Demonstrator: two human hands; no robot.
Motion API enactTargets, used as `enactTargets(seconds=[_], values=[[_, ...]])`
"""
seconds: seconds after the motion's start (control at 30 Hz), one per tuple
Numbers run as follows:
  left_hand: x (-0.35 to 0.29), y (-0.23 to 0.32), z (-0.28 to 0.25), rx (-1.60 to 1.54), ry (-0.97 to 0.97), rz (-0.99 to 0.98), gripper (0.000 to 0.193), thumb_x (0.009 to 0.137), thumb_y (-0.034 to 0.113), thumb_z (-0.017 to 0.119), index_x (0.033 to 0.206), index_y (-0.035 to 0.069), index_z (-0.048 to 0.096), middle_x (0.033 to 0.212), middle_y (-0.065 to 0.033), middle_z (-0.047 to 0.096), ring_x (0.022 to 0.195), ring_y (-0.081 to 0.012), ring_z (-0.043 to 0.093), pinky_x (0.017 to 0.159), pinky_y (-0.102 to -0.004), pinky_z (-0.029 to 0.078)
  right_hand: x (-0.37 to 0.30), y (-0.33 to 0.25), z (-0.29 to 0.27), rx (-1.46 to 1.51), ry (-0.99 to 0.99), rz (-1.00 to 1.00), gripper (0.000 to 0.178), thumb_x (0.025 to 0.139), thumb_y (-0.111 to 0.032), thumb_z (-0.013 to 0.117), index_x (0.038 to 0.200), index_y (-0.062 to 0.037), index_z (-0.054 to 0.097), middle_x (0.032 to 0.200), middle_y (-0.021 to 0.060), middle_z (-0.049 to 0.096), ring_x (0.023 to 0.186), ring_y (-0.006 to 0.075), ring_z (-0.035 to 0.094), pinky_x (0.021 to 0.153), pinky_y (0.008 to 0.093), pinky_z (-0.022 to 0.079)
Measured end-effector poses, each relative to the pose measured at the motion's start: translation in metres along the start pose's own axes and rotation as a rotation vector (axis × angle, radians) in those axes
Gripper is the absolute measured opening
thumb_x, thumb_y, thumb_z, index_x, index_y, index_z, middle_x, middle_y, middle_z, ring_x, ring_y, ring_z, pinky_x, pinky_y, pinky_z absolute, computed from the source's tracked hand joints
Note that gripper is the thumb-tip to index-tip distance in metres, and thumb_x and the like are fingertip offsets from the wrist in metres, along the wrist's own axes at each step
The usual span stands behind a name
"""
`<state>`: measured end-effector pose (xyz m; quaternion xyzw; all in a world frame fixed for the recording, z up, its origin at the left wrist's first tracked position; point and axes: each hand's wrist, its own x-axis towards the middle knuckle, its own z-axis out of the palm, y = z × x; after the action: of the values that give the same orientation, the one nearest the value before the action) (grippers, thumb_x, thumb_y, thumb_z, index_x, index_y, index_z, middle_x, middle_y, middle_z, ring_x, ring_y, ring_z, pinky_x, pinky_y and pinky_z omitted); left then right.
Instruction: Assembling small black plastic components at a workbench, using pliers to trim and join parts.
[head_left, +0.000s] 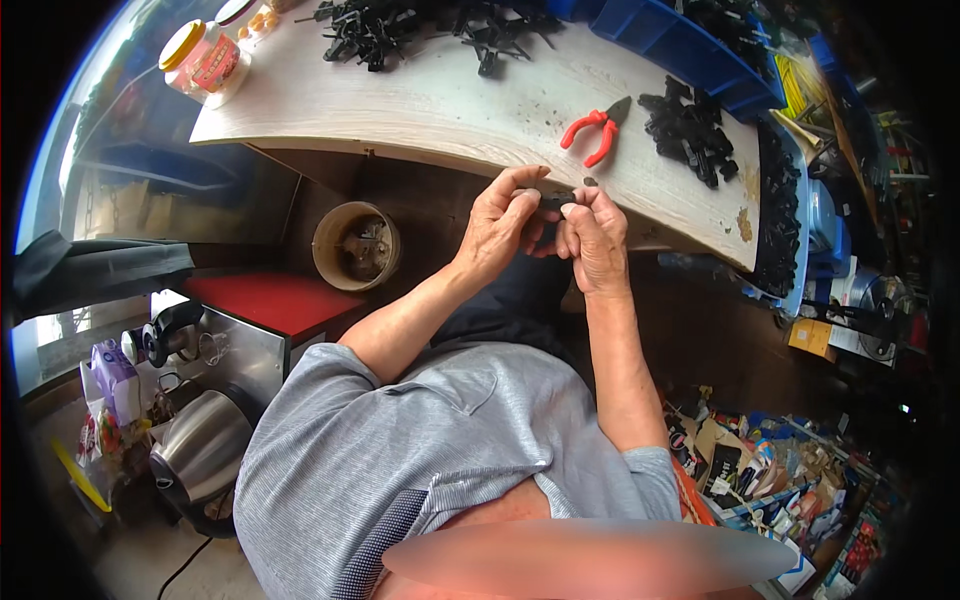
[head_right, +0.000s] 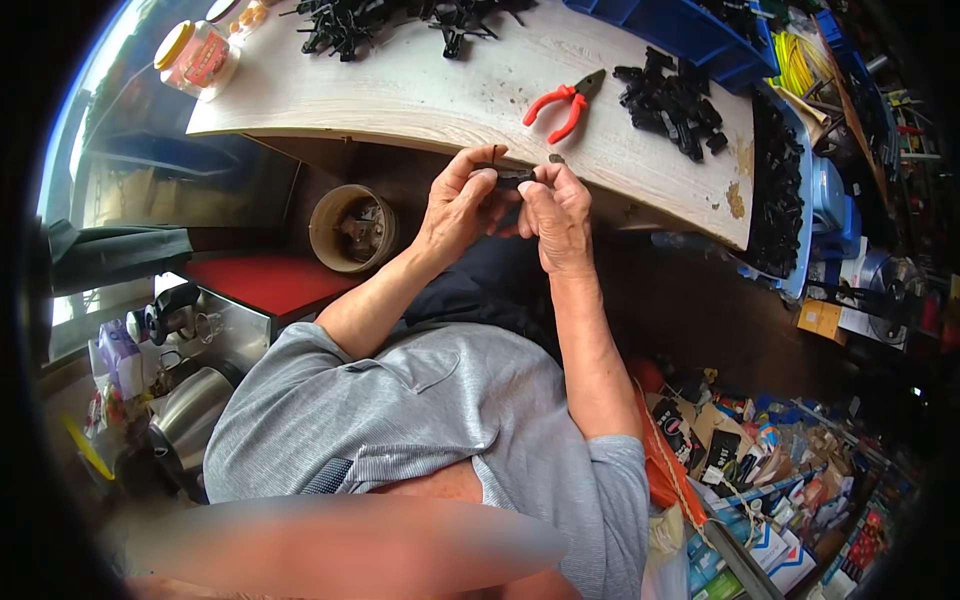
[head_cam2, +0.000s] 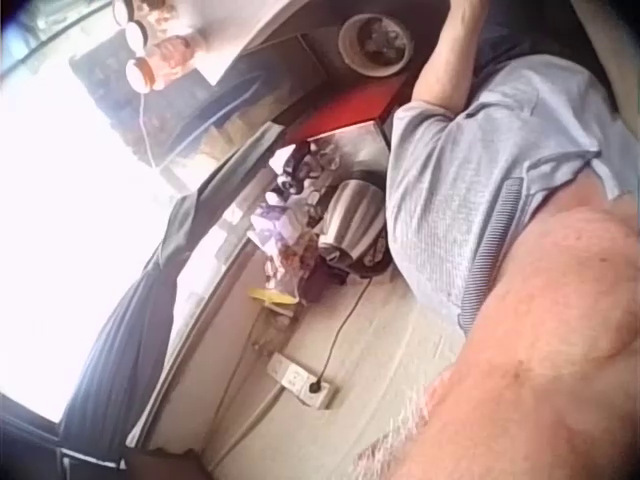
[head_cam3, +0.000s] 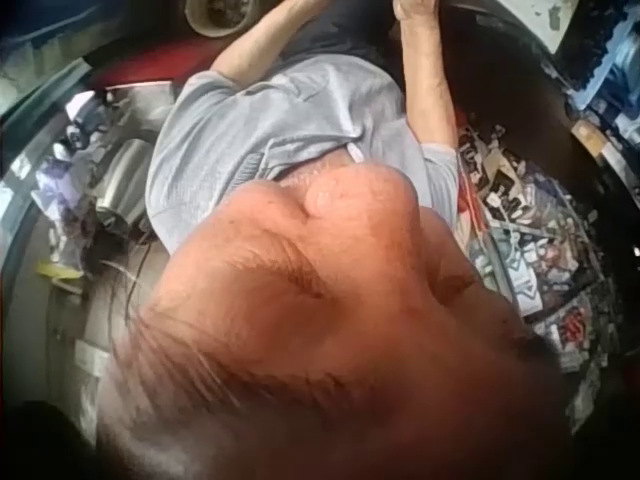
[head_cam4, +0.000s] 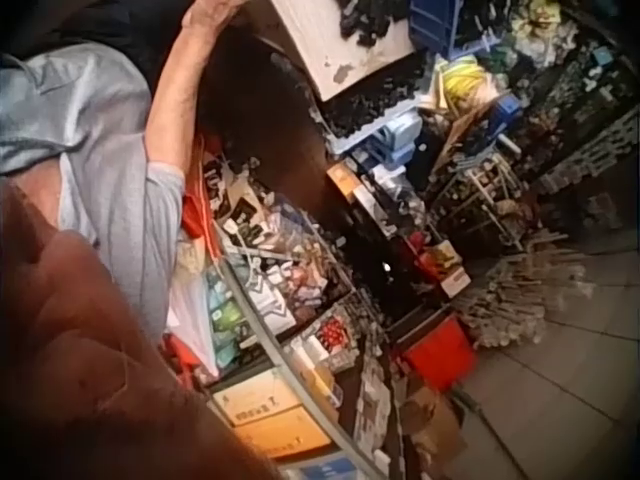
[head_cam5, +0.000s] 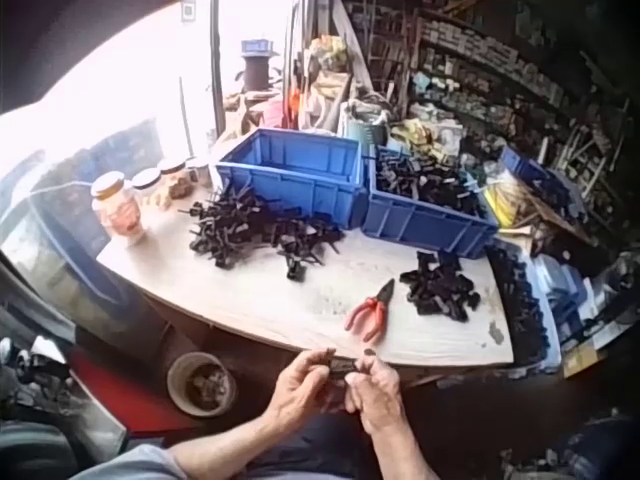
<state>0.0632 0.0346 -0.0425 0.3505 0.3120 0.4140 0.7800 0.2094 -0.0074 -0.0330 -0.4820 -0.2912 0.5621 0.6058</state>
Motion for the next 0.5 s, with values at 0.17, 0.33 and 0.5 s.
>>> enactTargets(seconds=[0.17, 0.33, 0.5], values=[[0.001, -0.018, 0.003, 0.057, -0.01, -0.039, 0.027, 0.099, 0.02, 0.058, 0.122, 0.007, 0.062, 0.075, -0.0001, 0.063, 0.058, -0.0028, 0.045, 0.049, -0.0182, 0.036, -0.004, 0.007, -0.007, -0.007, -0.02, 0.041, 0.018, 0.086, -0.017, 0.06, 0.091, -0.0044, 0.049, 0.069, 0.0024, 0.055, 0.046, 0.0065, 0.044, 0.047, 0.0299, 0.054], [0.009, -0.03, -0.003, 0.009, -0.028, -0.163, 0.025, 0.096, 0.019, 0.062, 0.116, 0.005, 0.066, 0.074, 0.0002, 0.063, 0.056, -0.0024, 0.044, 0.048, -0.0182, 0.034, -0.004, 0.015, -0.016, 0.009, -0.006, 0.068, 0.016, 0.085, -0.016, 0.06, 0.089, -0.0052, 0.048, 0.07, 0.0027, 0.055, 0.047, 0.0057, 0.045, 0.048, 0.03, 0.055], [0.015, -0.029, 0.002, -0.044, 0.03, -0.3, 0.01, 0.088, 0.014, 0.065, 0.092, 0.004, 0.066, 0.07, -0.0013, 0.061, 0.052, -0.0033, 0.043, 0.045, -0.0202, 0.032, -0.009, 0.024, -0.02, 0.006, 0.019, 0.087, 0.015, 0.085, -0.015, 0.059, 0.088, -0.0054, 0.048, 0.07, 0.0029, 0.056, 0.048, 0.0052, 0.046, 0.048, 0.0293, 0.055]])
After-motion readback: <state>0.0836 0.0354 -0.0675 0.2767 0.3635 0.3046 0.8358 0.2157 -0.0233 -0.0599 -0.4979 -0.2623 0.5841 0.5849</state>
